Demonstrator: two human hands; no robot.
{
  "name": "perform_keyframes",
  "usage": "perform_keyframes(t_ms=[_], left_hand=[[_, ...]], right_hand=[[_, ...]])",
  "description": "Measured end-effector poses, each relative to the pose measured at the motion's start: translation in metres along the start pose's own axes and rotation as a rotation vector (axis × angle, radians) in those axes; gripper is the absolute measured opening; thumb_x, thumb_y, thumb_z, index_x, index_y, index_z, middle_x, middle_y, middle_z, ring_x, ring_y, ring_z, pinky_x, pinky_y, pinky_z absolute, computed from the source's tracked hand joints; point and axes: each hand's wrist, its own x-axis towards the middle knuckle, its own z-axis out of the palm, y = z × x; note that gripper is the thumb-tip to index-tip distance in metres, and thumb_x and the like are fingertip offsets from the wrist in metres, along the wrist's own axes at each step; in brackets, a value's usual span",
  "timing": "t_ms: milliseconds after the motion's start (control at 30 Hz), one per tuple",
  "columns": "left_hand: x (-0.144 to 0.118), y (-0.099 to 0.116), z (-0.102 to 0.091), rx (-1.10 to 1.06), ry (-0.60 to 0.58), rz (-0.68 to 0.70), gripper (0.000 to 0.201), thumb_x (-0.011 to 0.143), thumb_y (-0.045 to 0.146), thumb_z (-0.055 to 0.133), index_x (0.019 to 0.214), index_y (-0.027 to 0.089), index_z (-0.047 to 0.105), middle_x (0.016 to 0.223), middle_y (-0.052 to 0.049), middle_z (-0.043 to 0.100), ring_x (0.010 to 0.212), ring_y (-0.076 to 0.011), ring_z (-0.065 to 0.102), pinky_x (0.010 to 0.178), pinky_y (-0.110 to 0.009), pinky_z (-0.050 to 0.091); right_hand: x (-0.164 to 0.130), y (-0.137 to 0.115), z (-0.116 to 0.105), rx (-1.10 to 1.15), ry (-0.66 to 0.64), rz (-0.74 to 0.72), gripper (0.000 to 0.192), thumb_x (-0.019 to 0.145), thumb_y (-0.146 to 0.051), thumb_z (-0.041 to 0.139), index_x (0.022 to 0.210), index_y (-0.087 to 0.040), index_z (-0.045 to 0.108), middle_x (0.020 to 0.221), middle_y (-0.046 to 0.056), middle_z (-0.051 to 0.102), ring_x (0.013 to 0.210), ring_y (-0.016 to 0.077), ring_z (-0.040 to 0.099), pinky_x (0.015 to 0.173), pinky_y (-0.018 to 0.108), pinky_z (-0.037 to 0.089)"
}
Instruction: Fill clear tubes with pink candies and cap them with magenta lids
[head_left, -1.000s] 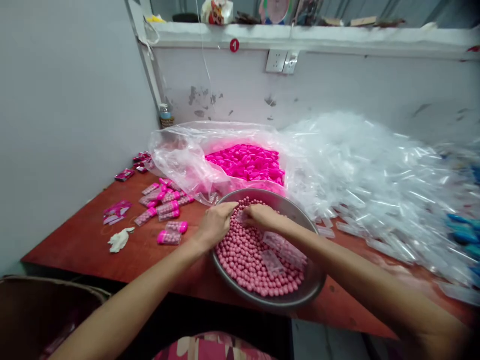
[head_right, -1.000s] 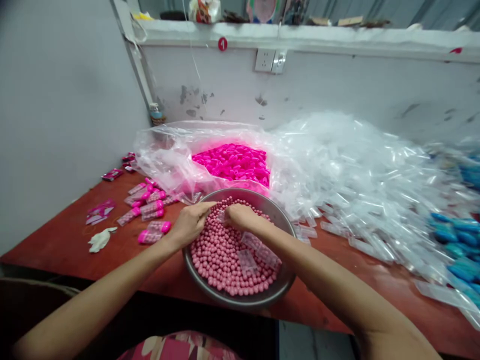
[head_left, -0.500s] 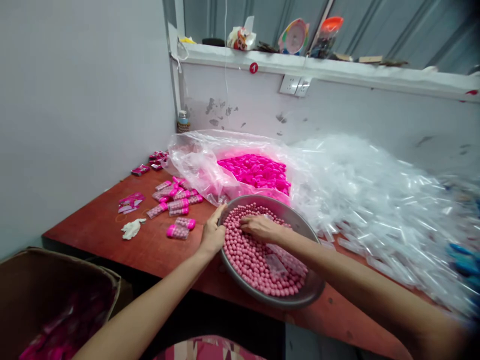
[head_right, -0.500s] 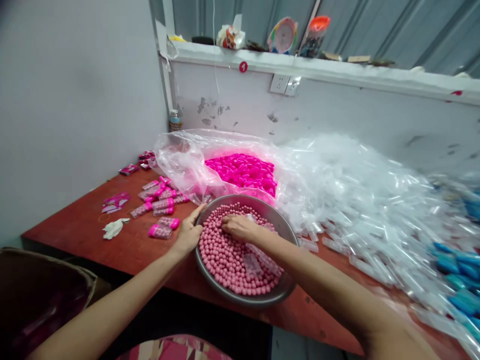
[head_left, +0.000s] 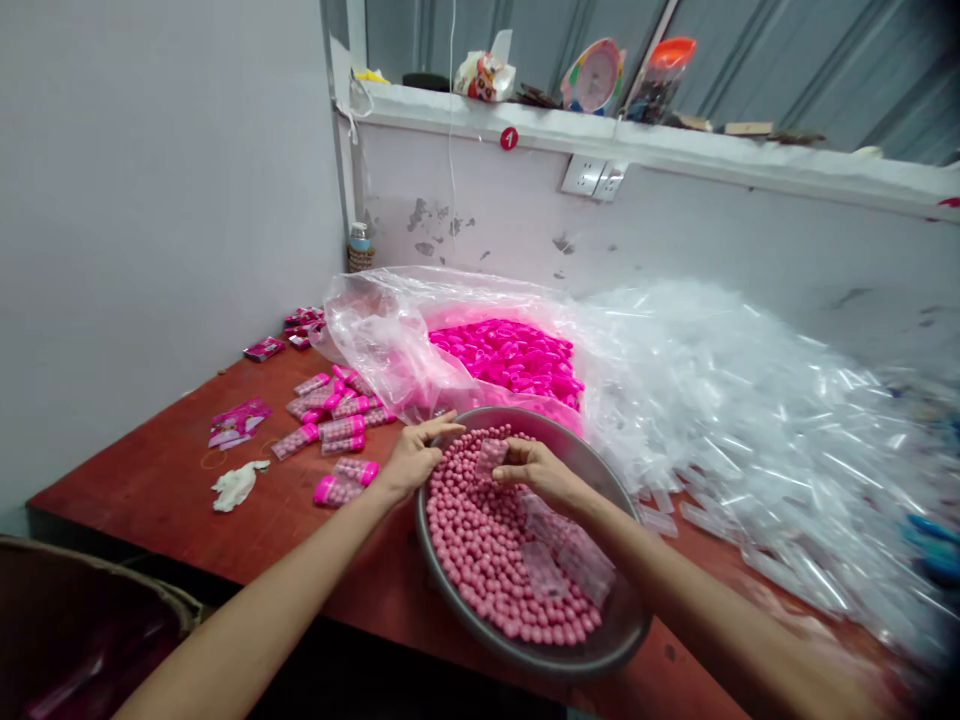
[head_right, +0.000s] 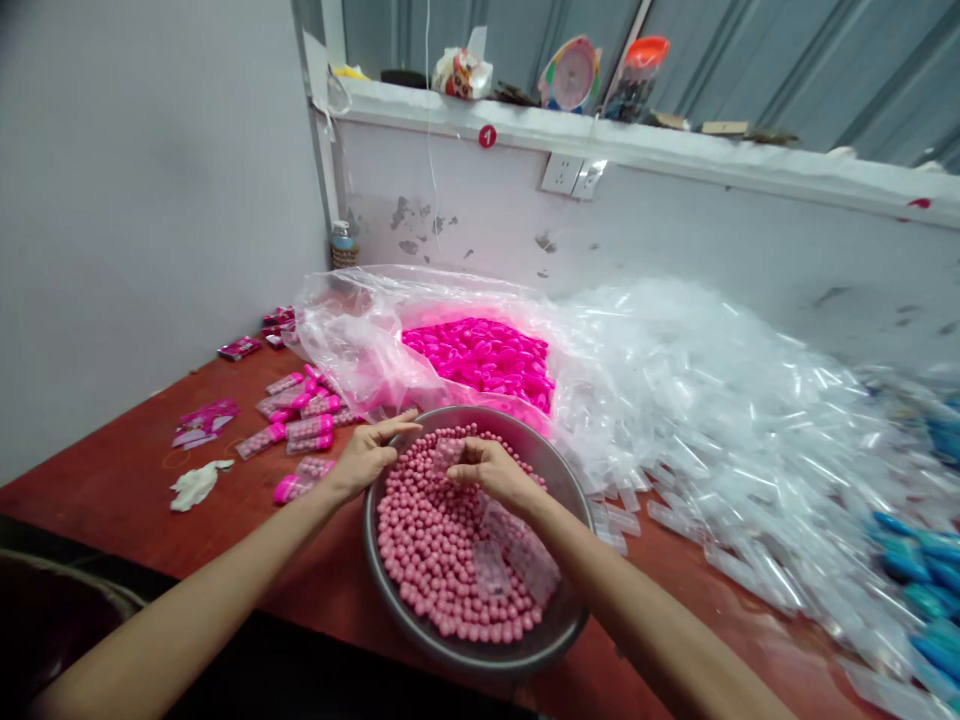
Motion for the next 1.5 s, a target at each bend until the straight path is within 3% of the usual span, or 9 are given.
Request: perform_keyframes(t_ms=[200, 367, 533, 667, 1000, 1100, 1200, 1333, 1500], left_hand=[[0.000, 0.022, 0.006, 0.229, 0.069, 0.127, 0.046, 0.070, 0.015, 0.058, 0.115, 0.017, 0.060, 0.128, -0.007, 0.054, 0.128, -0.0242, 0.036, 0.110, -0.041, 0.019], [-0.005, 0.039, 0.031, 0.122, -0.115, 0.016, 0.032, 0.078, 0.025, 0.055, 0.108, 0.017, 0.063, 0.103, -0.007, 0.067, 0.096, -0.0227, 0.061, 0.086, -0.033, 0.046], [0.001, 0.028, 0.033, -0.198, -0.286, -0.144, 0.028, 0.079, 0.024, 0.054, 0.102, 0.012, 0.065, 0.088, -0.006, 0.065, 0.075, -0.0163, 0.058, 0.066, -0.024, 0.046], [0.002, 0.027, 0.027, -0.229, -0.407, -0.103, 0.030, 0.079, 0.022, 0.053, 0.105, 0.013, 0.064, 0.085, -0.004, 0.064, 0.070, -0.0138, 0.054, 0.065, -0.023, 0.041], [0.003, 0.029, 0.028, 0.012, -0.186, -0.128, 0.024, 0.074, 0.018, 0.056, 0.095, 0.019, 0.069, 0.092, -0.005, 0.068, 0.087, -0.0209, 0.058, 0.079, -0.030, 0.044], [0.003, 0.025, 0.029, -0.216, -0.099, -0.264, 0.030, 0.074, 0.025, 0.059, 0.103, 0.016, 0.064, 0.092, -0.006, 0.065, 0.082, -0.0194, 0.058, 0.073, -0.030, 0.048], [0.003, 0.026, 0.028, -0.390, -0.089, -0.315, 0.035, 0.074, 0.031, 0.062, 0.105, 0.016, 0.061, 0.090, -0.005, 0.062, 0.079, -0.0173, 0.057, 0.071, -0.029, 0.049], [0.002, 0.030, 0.025, -0.424, -0.078, -0.326, 0.034, 0.073, 0.036, 0.064, 0.100, 0.015, 0.063, 0.086, -0.005, 0.062, 0.077, -0.0161, 0.056, 0.070, -0.027, 0.048], [0.002, 0.029, 0.027, -0.475, -0.032, -0.332, 0.035, 0.071, 0.036, 0.066, 0.098, 0.015, 0.063, 0.083, -0.004, 0.063, 0.075, -0.0157, 0.057, 0.068, -0.025, 0.048]], right_hand=[[0.000, -0.014, 0.000, 0.124, 0.130, 0.052, 0.021, 0.064, -0.028, 0.070, 0.075, -0.016, 0.056, 0.069, -0.002, 0.058, 0.064, 0.0125, 0.054, 0.063, 0.027, 0.044], [-0.002, -0.023, 0.005, 0.215, 0.184, 0.040, 0.022, 0.068, -0.028, 0.068, 0.080, -0.017, 0.053, 0.072, -0.001, 0.059, 0.066, 0.0132, 0.057, 0.063, 0.027, 0.046], [-0.011, -0.031, -0.010, -0.198, 0.197, -0.124, 0.039, 0.077, -0.024, 0.062, 0.113, -0.021, 0.045, 0.083, 0.001, 0.062, 0.071, 0.0134, 0.058, 0.064, 0.024, 0.045], [-0.011, -0.041, -0.025, -0.436, 0.058, -0.250, 0.019, 0.083, -0.025, 0.056, 0.101, -0.020, 0.055, 0.087, 0.002, 0.062, 0.072, 0.0117, 0.056, 0.064, 0.021, 0.043], [-0.017, -0.038, -0.033, -0.485, -0.081, -0.083, 0.013, 0.080, -0.031, 0.060, 0.078, -0.018, 0.056, 0.060, -0.003, 0.057, 0.052, 0.0096, 0.049, 0.048, 0.019, 0.035], [0.004, -0.041, -0.058, -0.576, 0.016, -0.086, 0.015, 0.080, -0.033, 0.059, 0.085, -0.020, 0.061, 0.072, 0.000, 0.064, 0.063, 0.0132, 0.057, 0.056, 0.021, 0.042], [0.048, -0.039, -0.091, -0.908, 0.361, -0.045, 0.017, 0.085, -0.029, 0.050, 0.094, -0.020, 0.063, 0.089, 0.004, 0.067, 0.078, 0.0170, 0.061, 0.070, 0.025, 0.044], [0.109, -0.031, -0.123, -1.039, 0.465, 0.047, 0.021, 0.085, -0.021, 0.048, 0.100, -0.020, 0.062, 0.109, 0.009, 0.063, 0.097, 0.0219, 0.057, 0.082, 0.031, 0.040], [0.156, -0.018, -0.128, -1.092, 0.559, 0.280, 0.031, 0.083, -0.039, 0.048, 0.081, -0.014, 0.066, 0.083, 0.013, 0.067, 0.081, 0.0259, 0.062, 0.071, 0.034, 0.043]])
